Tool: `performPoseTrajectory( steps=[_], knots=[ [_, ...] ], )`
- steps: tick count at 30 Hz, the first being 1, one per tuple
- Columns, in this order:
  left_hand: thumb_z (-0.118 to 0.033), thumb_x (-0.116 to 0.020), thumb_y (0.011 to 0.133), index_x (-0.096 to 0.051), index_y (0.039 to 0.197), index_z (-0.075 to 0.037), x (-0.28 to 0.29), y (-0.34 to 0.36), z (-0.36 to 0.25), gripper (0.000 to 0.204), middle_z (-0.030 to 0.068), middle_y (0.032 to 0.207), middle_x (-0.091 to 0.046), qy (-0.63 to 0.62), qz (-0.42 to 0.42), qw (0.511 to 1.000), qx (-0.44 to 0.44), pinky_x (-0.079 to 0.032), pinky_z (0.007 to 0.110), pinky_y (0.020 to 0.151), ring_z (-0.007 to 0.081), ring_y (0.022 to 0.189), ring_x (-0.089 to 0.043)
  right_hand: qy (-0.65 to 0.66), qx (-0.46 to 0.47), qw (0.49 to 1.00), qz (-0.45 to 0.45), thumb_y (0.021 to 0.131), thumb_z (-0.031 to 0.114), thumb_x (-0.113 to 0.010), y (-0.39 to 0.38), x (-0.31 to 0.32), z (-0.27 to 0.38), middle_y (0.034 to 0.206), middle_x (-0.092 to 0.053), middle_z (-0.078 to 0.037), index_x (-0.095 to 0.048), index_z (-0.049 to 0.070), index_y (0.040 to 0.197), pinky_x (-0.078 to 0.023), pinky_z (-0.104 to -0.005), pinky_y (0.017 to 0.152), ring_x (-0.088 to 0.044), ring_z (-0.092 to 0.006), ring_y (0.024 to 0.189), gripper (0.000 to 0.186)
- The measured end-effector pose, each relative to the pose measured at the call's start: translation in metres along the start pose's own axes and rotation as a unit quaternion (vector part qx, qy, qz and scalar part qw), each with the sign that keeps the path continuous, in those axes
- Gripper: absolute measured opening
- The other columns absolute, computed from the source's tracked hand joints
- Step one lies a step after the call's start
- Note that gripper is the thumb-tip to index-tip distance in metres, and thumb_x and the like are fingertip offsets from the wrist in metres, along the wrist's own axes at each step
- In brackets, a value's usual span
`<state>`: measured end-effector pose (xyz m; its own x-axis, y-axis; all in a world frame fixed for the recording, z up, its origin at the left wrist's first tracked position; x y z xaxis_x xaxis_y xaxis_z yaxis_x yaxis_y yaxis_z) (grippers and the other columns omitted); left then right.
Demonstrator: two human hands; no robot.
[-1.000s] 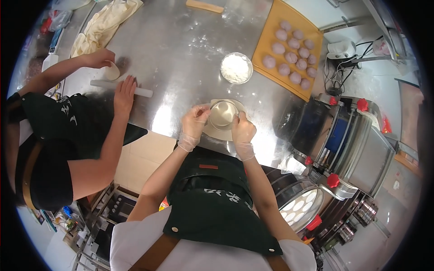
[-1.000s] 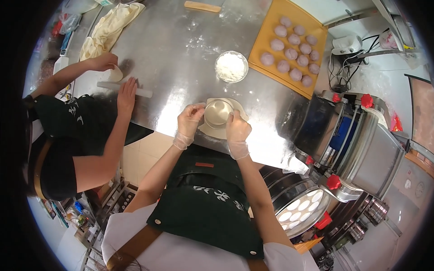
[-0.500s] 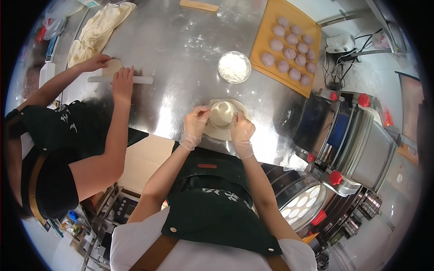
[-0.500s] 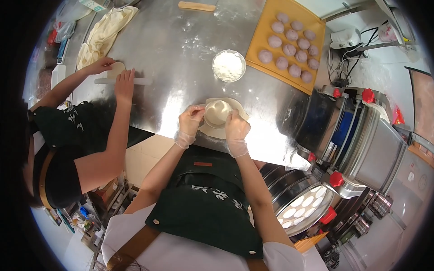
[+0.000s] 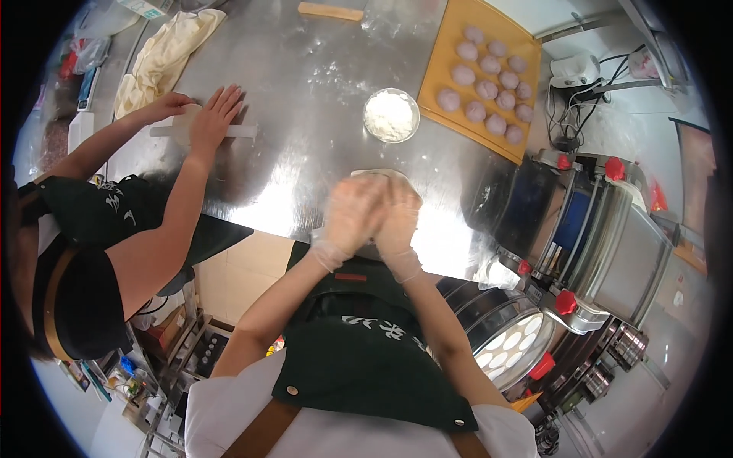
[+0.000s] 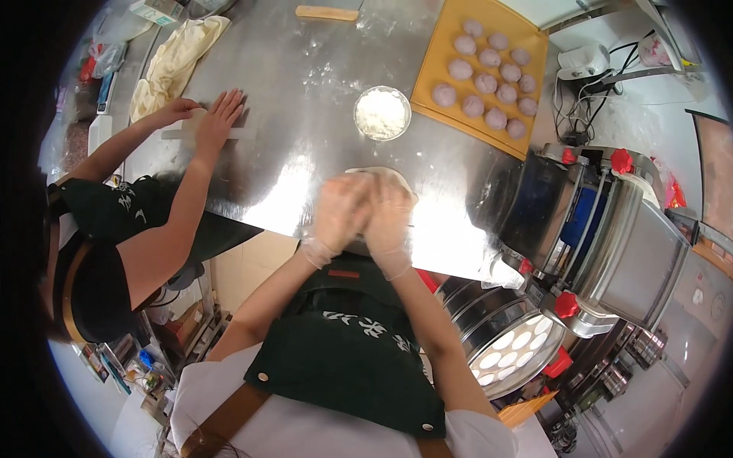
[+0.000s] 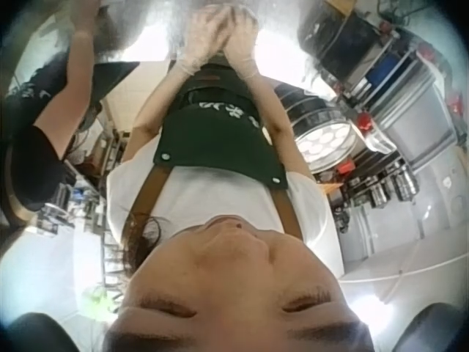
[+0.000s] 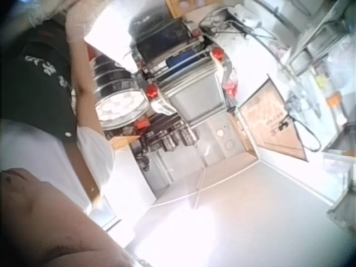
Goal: Preparing dough circles and filling them with taro filling balls in a commercial bakery setting.
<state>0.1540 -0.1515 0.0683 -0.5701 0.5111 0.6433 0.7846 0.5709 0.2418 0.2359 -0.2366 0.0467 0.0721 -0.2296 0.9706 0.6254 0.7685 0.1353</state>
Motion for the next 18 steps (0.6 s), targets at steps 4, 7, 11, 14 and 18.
performPoseTrajectory(
  steps=[4,7,11,14,18],
  knots=[
    [-0.036,-0.066,0.076,-0.054,0.128,-0.014,-0.04,0.014,-0.019,0.058,0.0135,0.13,-0.052,0.102,0.151,0.981,-0.059,-0.021,0.055,0.111,0.0349,0.131,-0.037,0.069,0.073,0.993,0.064,0.088,0.049,-0.051,-0.004,-0.041,0.022,0.147,-0.025,-0.009,-0.034,0.019,0.143,-0.023,-0.0552,0.106,-0.023,-0.0313,0.135,0.065],
    [-0.044,-0.063,0.075,-0.057,0.126,-0.014,-0.057,0.01,-0.002,0.06,0.0099,0.131,-0.052,0.102,0.137,0.985,-0.012,-0.009,0.061,0.113,0.0363,0.135,-0.03,0.078,0.097,0.988,0.086,0.089,0.055,-0.047,-0.007,-0.062,0.023,0.156,-0.015,-0.009,-0.028,0.021,0.148,-0.015,-0.0586,0.112,-0.013,-0.0331,0.143,0.071],
    [-0.037,-0.063,0.075,-0.062,0.119,-0.014,-0.075,0.004,0.013,0.05,0.0065,0.132,-0.052,0.069,0.114,0.991,0.021,-0.013,0.062,0.111,0.0317,0.132,-0.036,0.029,0.105,0.989,0.103,0.089,0.052,-0.048,-0.012,-0.077,0.02,0.156,-0.015,-0.01,-0.029,0.022,0.147,-0.01,-0.0595,0.112,-0.01,-0.037,0.142,0.069],
    [-0.033,-0.063,0.075,-0.064,0.116,-0.013,-0.089,0.0,0.018,0.046,0.0065,0.131,-0.053,-0.212,0.005,0.974,0.082,-0.019,0.057,0.112,0.029,0.129,-0.04,-0.006,0.116,0.987,0.112,0.089,0.05,-0.049,-0.012,-0.085,0.019,0.156,-0.016,-0.011,-0.03,0.022,0.147,-0.006,-0.0601,0.112,-0.009,-0.04,0.142,0.067],
    [-0.029,-0.063,0.074,-0.064,0.114,-0.012,-0.098,0.0,0.017,0.043,0.0065,0.126,-0.056,-0.48,-0.196,0.842,0.151,-0.027,0.046,0.111,0.0283,0.125,-0.044,0.032,0.106,0.985,0.133,0.089,0.047,-0.049,-0.014,-0.091,0.016,0.156,-0.017,-0.011,-0.033,0.022,0.146,-0.008,-0.0581,0.112,-0.01,-0.0405,0.141,0.064]
  ],
)
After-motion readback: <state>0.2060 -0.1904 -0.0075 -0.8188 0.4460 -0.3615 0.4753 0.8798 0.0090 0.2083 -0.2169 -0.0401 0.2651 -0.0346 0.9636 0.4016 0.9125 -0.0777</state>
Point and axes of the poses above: each hand's wrist, its own y-axis towards the middle knuckle, its own x-axis out of the back of the hand, z = x × y, the point moved 4 cm from there along y, towards the middle knuckle
